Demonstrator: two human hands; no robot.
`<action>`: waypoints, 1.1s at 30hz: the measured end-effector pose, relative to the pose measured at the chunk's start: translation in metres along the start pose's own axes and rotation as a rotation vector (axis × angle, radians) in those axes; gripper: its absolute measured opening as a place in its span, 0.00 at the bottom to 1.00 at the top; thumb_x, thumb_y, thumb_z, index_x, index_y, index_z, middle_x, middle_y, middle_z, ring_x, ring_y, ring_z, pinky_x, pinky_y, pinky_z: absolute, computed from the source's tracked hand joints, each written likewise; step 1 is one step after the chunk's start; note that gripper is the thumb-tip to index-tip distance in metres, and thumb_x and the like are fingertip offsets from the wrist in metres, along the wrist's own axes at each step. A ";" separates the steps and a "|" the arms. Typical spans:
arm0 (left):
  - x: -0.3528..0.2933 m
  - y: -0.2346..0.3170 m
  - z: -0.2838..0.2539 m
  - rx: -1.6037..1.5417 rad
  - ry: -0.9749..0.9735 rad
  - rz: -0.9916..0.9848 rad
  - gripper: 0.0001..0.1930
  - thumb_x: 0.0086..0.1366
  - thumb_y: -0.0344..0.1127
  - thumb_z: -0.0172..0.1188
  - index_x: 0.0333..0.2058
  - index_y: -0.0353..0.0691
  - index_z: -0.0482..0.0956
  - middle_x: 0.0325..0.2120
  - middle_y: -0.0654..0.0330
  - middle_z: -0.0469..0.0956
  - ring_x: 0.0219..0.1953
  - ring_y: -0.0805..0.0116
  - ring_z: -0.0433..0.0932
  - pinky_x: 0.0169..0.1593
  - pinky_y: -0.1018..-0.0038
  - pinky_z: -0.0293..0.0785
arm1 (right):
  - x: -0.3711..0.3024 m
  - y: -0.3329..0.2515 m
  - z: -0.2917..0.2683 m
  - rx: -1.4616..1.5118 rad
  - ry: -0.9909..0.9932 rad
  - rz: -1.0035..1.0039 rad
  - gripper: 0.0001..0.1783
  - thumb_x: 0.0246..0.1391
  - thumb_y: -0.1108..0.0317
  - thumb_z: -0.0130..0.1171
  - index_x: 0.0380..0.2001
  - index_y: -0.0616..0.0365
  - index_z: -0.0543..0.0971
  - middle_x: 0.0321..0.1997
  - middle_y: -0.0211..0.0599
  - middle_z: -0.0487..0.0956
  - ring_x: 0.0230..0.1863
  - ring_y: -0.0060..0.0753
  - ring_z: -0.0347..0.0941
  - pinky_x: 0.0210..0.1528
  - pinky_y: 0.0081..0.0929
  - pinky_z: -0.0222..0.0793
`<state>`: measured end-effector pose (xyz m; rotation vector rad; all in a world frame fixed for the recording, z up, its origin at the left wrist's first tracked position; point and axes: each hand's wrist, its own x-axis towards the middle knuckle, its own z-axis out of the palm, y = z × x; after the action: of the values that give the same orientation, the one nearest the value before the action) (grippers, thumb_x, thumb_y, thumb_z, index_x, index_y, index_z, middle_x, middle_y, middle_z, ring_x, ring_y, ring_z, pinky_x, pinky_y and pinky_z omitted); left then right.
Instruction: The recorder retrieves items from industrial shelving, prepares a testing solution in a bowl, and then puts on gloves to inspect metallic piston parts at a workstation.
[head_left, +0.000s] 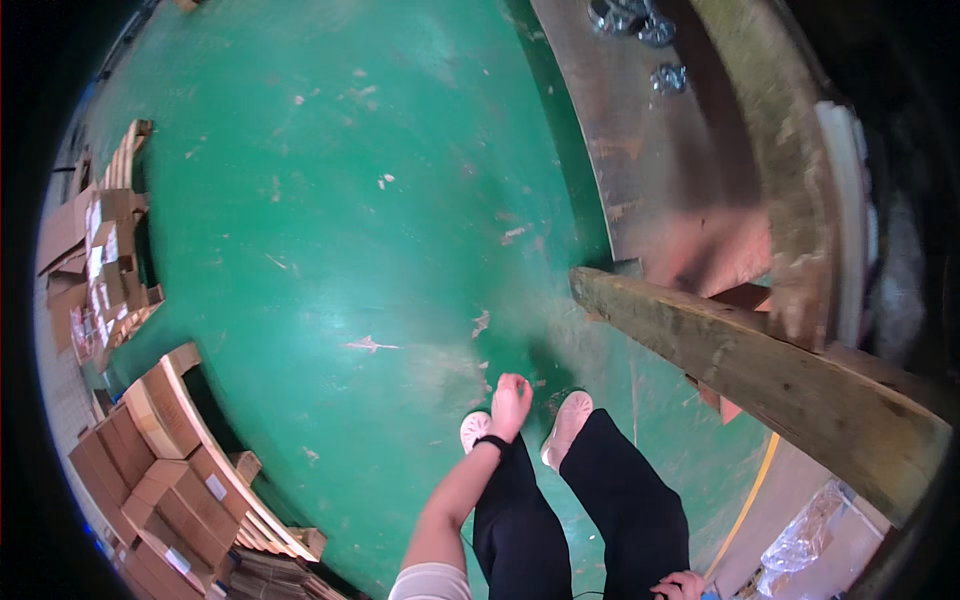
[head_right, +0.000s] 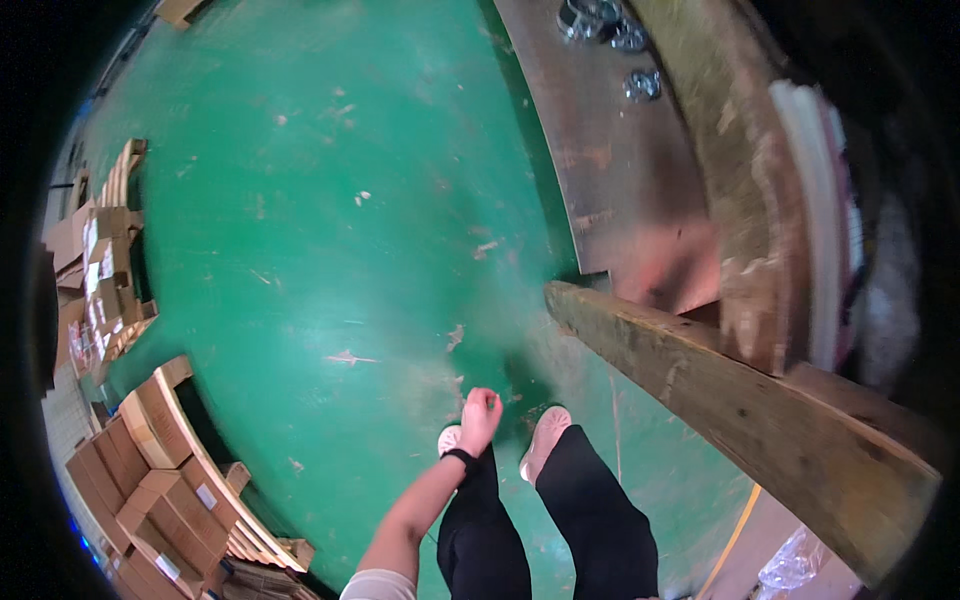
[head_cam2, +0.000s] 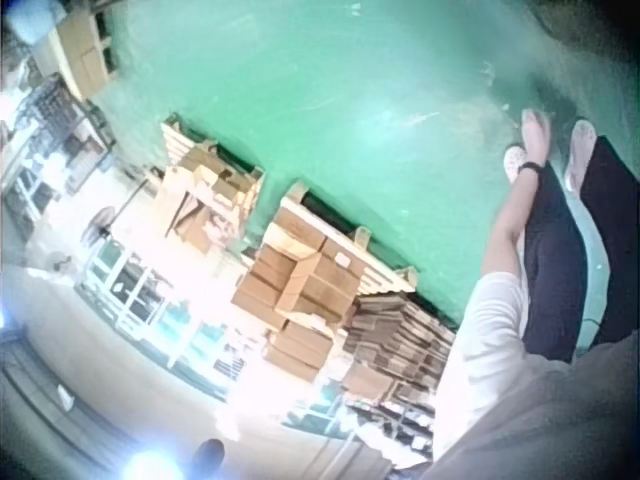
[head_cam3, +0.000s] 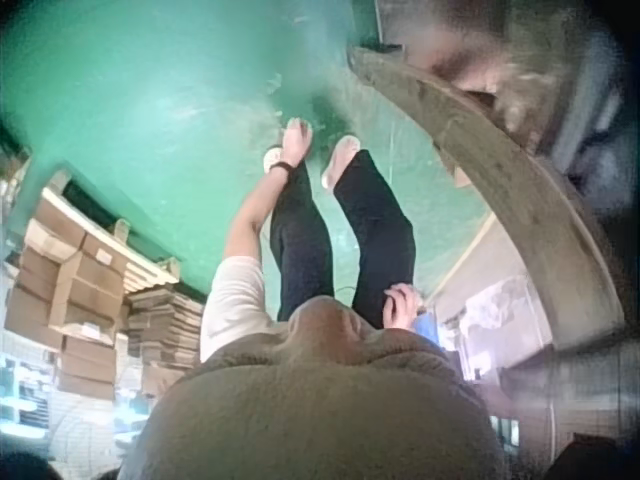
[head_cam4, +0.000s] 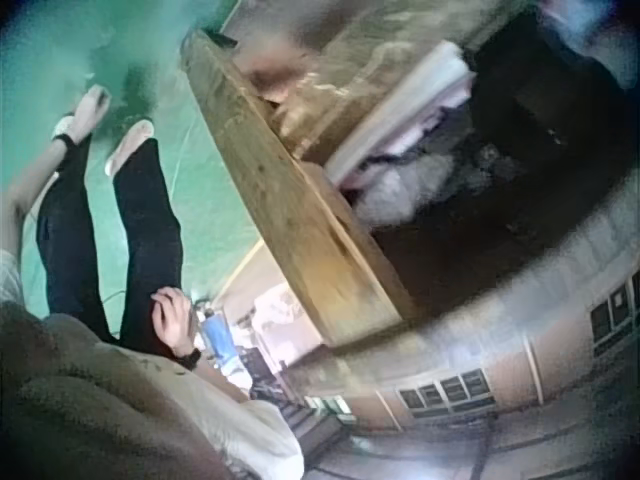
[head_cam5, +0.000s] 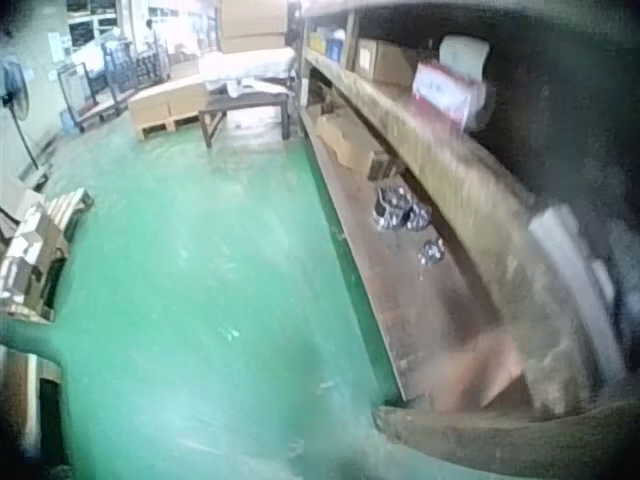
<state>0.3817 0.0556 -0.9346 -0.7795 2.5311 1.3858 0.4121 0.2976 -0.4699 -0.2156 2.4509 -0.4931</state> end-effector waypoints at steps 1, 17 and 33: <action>-0.005 0.029 -0.021 -0.100 0.060 -0.023 0.05 0.58 0.28 0.60 0.29 0.33 0.75 0.27 0.50 0.76 0.25 0.57 0.78 0.30 0.65 0.75 | -0.002 -0.005 -0.004 -0.001 0.010 -0.018 0.11 0.46 0.78 0.58 0.35 0.57 0.77 0.40 0.43 0.73 0.45 0.51 0.70 0.50 0.45 0.65; -0.187 0.545 -0.538 -1.589 -0.867 -0.619 0.11 0.68 0.35 0.52 0.44 0.33 0.69 0.29 0.67 0.68 0.24 0.85 0.62 0.14 0.92 0.54 | -0.015 -0.318 -0.255 1.115 0.175 -0.400 0.11 0.56 0.73 0.58 0.43 0.60 0.78 0.43 0.33 0.73 0.43 0.24 0.70 0.44 0.21 0.67; -0.139 0.673 -0.526 -1.268 -1.008 -0.423 0.04 0.67 0.33 0.52 0.35 0.41 0.69 0.26 0.69 0.64 0.24 0.83 0.62 0.16 0.89 0.54 | 0.024 -0.290 -0.359 1.222 0.242 -0.338 0.09 0.64 0.66 0.51 0.35 0.60 0.76 0.32 0.27 0.77 0.35 0.18 0.72 0.38 0.19 0.69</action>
<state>0.2164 -0.0300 -0.0895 -0.4333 0.5710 2.2755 0.1855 0.1312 -0.1029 -0.0380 1.8778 -2.1019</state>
